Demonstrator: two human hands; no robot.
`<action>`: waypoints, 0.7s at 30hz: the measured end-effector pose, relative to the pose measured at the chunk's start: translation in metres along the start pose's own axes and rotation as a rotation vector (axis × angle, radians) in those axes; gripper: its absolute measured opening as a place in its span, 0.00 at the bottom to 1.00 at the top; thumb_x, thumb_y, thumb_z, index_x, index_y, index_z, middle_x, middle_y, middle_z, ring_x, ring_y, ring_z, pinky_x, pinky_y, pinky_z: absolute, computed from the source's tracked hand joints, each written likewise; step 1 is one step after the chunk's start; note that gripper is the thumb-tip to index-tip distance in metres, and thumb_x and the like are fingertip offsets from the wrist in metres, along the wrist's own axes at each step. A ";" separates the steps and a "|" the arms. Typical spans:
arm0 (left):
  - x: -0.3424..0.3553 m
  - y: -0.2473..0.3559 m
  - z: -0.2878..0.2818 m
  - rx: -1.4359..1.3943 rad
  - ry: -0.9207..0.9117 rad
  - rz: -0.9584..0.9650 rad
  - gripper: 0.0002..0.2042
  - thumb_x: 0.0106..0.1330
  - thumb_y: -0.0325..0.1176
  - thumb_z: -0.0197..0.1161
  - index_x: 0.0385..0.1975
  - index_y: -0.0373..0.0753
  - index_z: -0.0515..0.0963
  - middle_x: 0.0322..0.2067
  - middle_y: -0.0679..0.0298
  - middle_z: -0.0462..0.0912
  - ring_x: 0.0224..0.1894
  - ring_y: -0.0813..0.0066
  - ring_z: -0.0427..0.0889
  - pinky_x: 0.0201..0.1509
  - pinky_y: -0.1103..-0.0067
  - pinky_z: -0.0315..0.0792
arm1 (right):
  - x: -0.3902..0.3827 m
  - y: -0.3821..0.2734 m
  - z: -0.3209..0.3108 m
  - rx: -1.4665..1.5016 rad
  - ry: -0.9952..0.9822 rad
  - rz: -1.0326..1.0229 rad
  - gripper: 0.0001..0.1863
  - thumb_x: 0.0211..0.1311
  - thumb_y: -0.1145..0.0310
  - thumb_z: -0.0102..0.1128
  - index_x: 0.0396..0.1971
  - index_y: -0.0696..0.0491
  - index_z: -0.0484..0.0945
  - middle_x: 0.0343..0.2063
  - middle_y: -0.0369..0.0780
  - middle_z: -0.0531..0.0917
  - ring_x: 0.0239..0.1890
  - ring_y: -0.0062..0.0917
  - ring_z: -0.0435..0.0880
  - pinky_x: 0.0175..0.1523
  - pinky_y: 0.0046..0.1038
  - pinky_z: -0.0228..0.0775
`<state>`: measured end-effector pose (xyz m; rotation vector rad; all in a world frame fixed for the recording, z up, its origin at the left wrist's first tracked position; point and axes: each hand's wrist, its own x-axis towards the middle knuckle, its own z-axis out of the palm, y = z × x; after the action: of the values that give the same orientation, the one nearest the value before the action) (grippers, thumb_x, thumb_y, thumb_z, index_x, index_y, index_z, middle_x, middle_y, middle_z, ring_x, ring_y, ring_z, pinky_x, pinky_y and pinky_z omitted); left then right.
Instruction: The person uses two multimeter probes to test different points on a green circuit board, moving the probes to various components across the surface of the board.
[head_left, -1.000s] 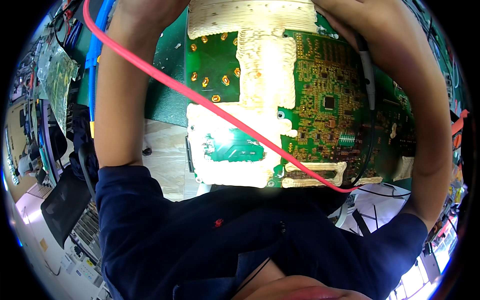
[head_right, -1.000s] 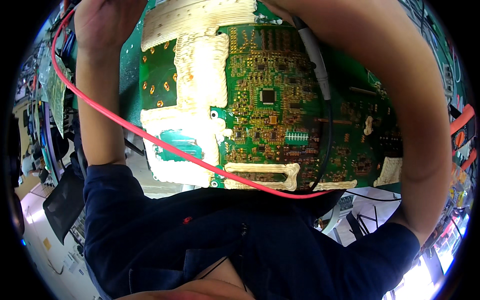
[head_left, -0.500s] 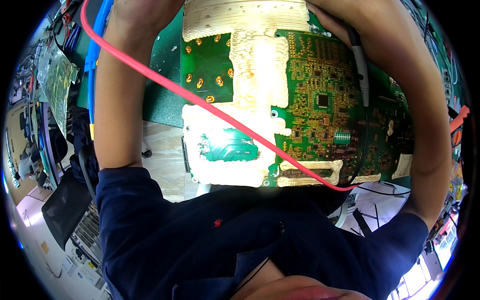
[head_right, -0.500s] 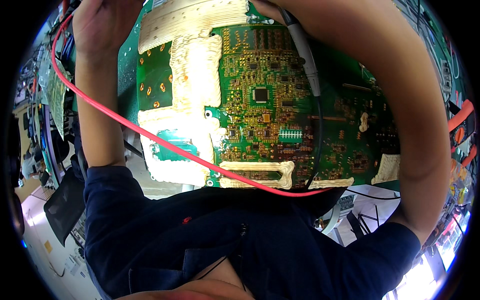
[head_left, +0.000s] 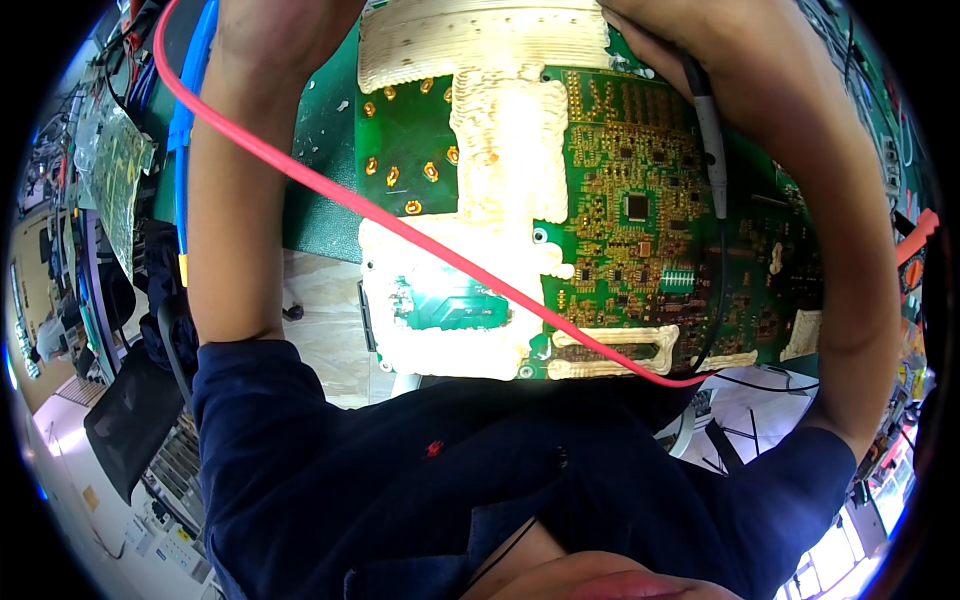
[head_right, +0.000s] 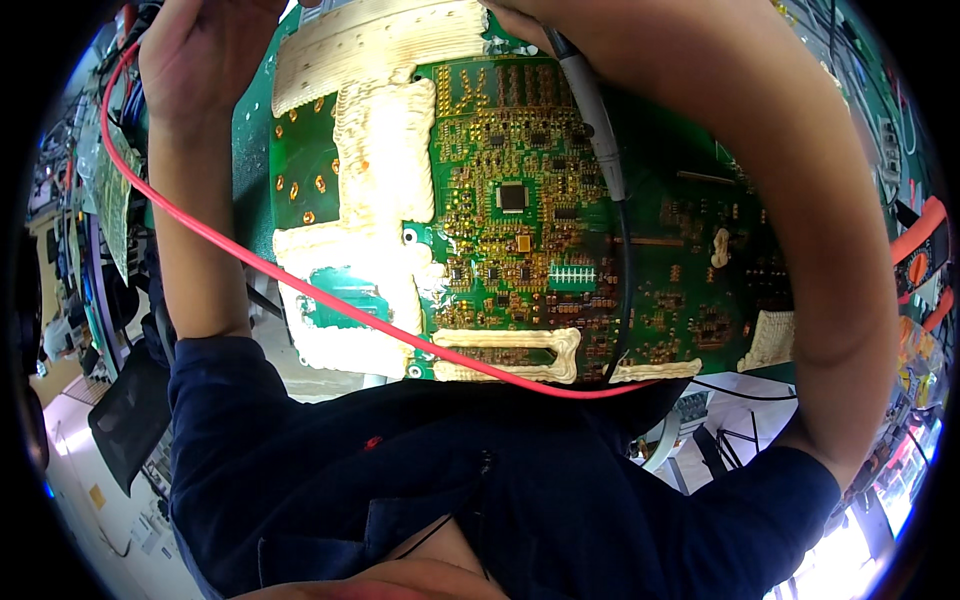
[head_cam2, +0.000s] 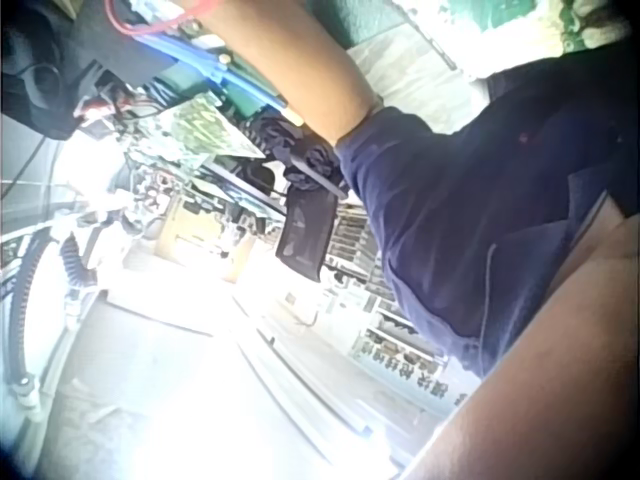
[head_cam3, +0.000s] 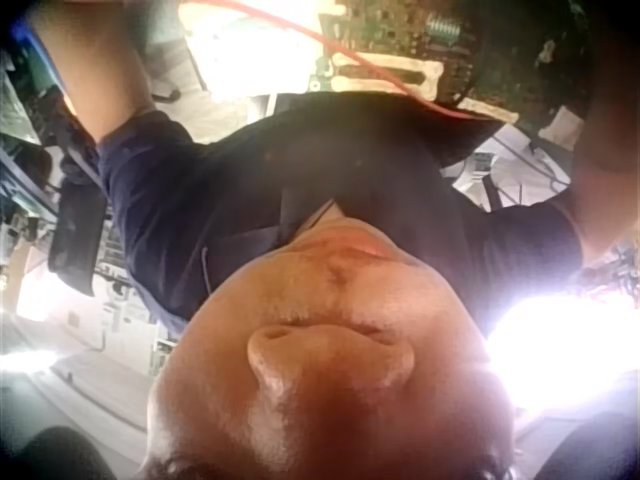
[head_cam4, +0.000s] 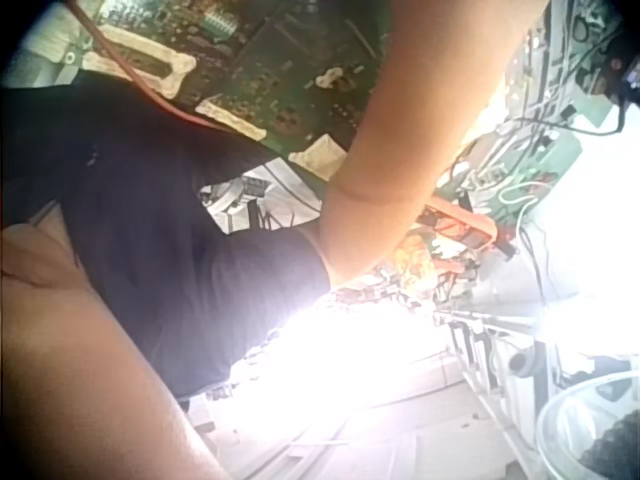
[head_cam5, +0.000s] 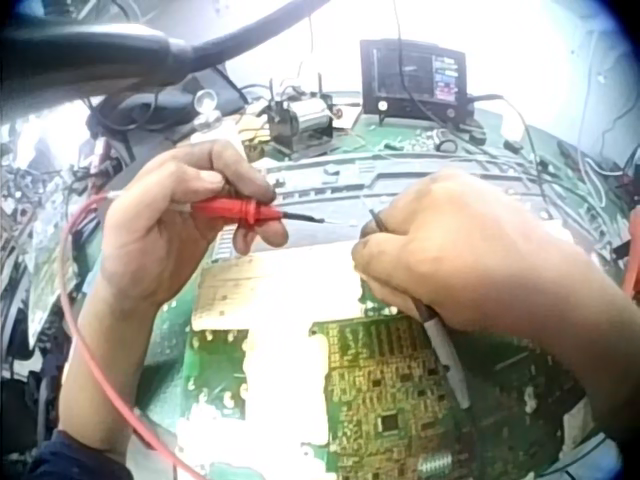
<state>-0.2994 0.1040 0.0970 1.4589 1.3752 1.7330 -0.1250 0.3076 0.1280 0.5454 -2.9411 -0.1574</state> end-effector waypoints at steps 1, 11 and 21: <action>0.003 -0.001 0.000 -0.011 -0.008 0.006 0.18 0.70 0.32 0.44 0.41 0.22 0.78 0.33 0.43 0.85 0.36 0.60 0.86 0.41 0.74 0.79 | -0.001 0.004 -0.004 0.030 -0.017 -0.005 0.06 0.58 0.70 0.59 0.22 0.52 0.77 0.16 0.40 0.74 0.21 0.34 0.80 0.29 0.37 0.71; 0.002 -0.002 0.003 -0.068 0.055 -0.053 0.19 0.67 0.33 0.46 0.40 0.21 0.79 0.32 0.42 0.85 0.35 0.60 0.87 0.40 0.75 0.79 | 0.000 0.033 0.014 0.389 0.147 -0.085 0.10 0.56 0.69 0.72 0.35 0.58 0.87 0.23 0.46 0.85 0.25 0.40 0.85 0.31 0.36 0.76; 0.002 -0.003 0.002 -0.072 0.049 -0.049 0.19 0.68 0.32 0.45 0.40 0.22 0.78 0.33 0.40 0.85 0.35 0.59 0.86 0.40 0.74 0.79 | -0.003 0.015 0.001 0.059 0.068 -0.071 0.09 0.58 0.69 0.64 0.36 0.57 0.84 0.24 0.43 0.82 0.29 0.38 0.85 0.33 0.36 0.76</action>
<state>-0.2995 0.1079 0.0949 1.3417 1.3470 1.7799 -0.1277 0.3231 0.1289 0.6507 -2.8696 -0.0581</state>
